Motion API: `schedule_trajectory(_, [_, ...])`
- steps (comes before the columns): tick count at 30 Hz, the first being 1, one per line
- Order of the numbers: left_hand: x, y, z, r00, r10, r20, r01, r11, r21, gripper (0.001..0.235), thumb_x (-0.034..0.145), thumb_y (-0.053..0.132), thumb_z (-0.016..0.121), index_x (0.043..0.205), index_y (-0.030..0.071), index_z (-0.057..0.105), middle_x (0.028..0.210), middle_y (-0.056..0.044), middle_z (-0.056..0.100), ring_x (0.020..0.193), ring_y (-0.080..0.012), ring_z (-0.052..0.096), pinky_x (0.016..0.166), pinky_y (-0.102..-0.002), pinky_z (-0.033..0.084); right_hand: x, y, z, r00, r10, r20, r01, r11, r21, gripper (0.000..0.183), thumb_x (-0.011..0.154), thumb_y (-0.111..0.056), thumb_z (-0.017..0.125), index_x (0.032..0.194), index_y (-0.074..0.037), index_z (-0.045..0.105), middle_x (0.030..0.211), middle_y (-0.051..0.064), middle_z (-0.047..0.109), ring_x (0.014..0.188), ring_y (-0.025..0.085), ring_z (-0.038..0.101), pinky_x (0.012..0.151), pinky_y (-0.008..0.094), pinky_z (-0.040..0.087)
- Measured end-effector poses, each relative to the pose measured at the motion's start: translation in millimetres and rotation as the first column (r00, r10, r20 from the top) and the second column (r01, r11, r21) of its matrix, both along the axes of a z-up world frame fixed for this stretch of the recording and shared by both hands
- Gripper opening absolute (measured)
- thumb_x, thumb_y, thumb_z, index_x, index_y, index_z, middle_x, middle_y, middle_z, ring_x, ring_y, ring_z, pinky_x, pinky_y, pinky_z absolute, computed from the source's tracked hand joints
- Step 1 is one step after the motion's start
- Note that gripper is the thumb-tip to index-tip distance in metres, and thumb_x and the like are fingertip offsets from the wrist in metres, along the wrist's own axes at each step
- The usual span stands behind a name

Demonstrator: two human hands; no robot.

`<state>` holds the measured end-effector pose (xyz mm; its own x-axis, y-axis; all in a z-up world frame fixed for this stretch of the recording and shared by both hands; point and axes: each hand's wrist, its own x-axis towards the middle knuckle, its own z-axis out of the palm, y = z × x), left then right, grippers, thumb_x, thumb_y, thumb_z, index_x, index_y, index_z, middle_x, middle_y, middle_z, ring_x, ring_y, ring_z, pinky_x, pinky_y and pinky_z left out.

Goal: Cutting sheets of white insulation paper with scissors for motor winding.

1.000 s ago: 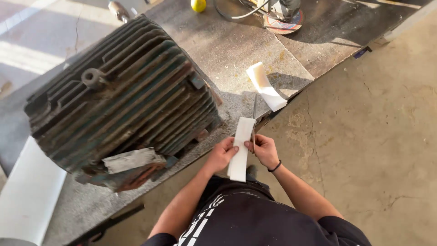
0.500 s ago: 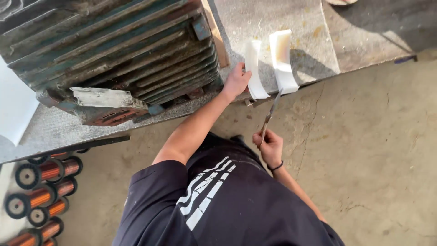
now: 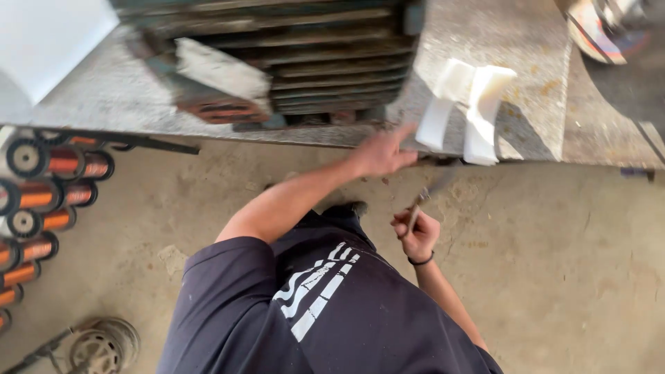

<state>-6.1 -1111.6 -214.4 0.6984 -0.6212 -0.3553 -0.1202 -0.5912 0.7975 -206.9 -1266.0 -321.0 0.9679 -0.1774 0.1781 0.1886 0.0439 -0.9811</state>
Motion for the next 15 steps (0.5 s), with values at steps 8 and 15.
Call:
schedule_trajectory(8, [-82,196,-81,0.979,-0.085,-0.186,0.09,0.996,0.021,0.045,0.096,0.05,0.061,0.136,0.028,0.059,0.089,-0.005,0.077,0.09,-0.029,0.074,0.087,-0.044,0.057,36,102,21,0.907,0.415,-0.075,-0.42,0.906,-0.056,0.07,0.068,-0.057,0.084,0.106,-0.001,0.068,0.092,0.012,0.07,0.075,0.02,0.07,0.065,0.032,0.055])
schedule_trajectory(15, [-158,417,-84,0.978,0.172,-0.116,-0.133,0.95,0.284,0.053,0.094,0.061,0.056,0.139,0.032,0.059,0.11,0.003,0.079,0.115,-0.0311,0.07,0.106,-0.048,0.054,72,333,55,0.72,0.575,-0.388,-0.681,0.692,-0.239,0.039,0.078,-0.028,0.085,0.053,-0.009,0.063,0.039,0.008,0.058,0.042,0.013,0.045,0.045,0.029,0.035])
